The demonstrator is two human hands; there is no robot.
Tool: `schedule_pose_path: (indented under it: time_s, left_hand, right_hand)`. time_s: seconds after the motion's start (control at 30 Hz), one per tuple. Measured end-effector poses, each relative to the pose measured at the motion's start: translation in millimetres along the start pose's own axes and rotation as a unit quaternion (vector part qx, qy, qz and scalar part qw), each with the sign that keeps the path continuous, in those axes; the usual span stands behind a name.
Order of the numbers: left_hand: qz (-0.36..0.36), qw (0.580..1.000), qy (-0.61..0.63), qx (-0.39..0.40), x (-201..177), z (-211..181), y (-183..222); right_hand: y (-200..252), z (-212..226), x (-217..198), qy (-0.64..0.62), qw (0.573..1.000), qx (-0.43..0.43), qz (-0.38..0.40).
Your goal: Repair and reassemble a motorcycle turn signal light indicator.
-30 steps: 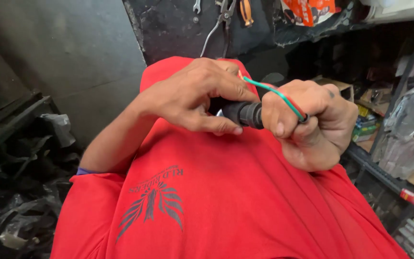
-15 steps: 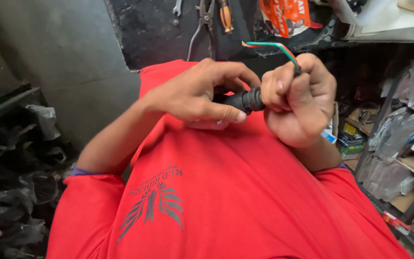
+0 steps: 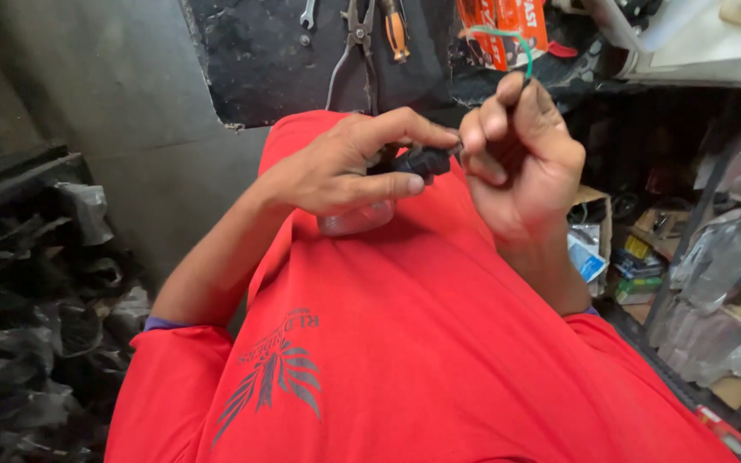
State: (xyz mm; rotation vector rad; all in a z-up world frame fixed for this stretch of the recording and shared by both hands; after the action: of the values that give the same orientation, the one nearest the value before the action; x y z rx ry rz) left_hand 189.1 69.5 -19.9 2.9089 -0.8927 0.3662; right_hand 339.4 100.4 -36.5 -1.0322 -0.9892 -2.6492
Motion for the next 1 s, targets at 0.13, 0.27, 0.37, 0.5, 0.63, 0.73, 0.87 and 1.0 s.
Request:
schedule_pose_path:
  time_s: [0.13,0.27,0.37,0.5,0.63,0.73,0.87,1.0]
  left_hand:
    - [0.017,0.999,-0.035,-0.030,2,12,-10]
    - [0.030,0.997,0.073,-0.002,6,19,-9]
    - [0.023,0.993,0.113,0.010,3,8,-14]
    - [0.046,0.989,0.134,0.046,-2,13,-12]
    - [0.092,0.976,0.194,0.025,0,30,-9]
    - [0.090,0.987,0.129,0.015,-2,23,-14]
    - [0.083,0.993,0.078,-0.034,-4,24,-18]
    - [0.075,0.986,0.110,-0.100,-5,45,-8]
  right_hand:
    - [-8,-10,-18,-0.053,0.998,0.036,-0.014]
    - [-13,-12,-22,-0.050,0.998,0.046,0.010]
    - [-16,-8,-22,-0.013,0.999,0.036,0.013]
    - [-21,-13,-12,-0.006,0.996,0.087,0.009]
    - [-23,-17,-9,-0.033,0.992,0.116,0.045]
    - [-25,-17,-8,-0.027,0.990,0.118,0.072]
    - [-27,-22,-10,-0.015,0.988,0.125,0.093]
    - [-26,-29,6,0.019,0.978,0.126,0.166]
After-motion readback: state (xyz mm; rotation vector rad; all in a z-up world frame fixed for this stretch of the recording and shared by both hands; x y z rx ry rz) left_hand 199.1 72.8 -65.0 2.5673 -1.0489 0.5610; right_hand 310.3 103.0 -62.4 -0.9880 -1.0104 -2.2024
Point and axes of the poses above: each hand's wrist, its own y-axis away from the middle knuckle, its own x-axis out of the palm, z = x × y, the point moved 10 cm from there along -y, towards the middle knuckle, and after that the axes turned 1 degree about y, right-handed, at the moved point
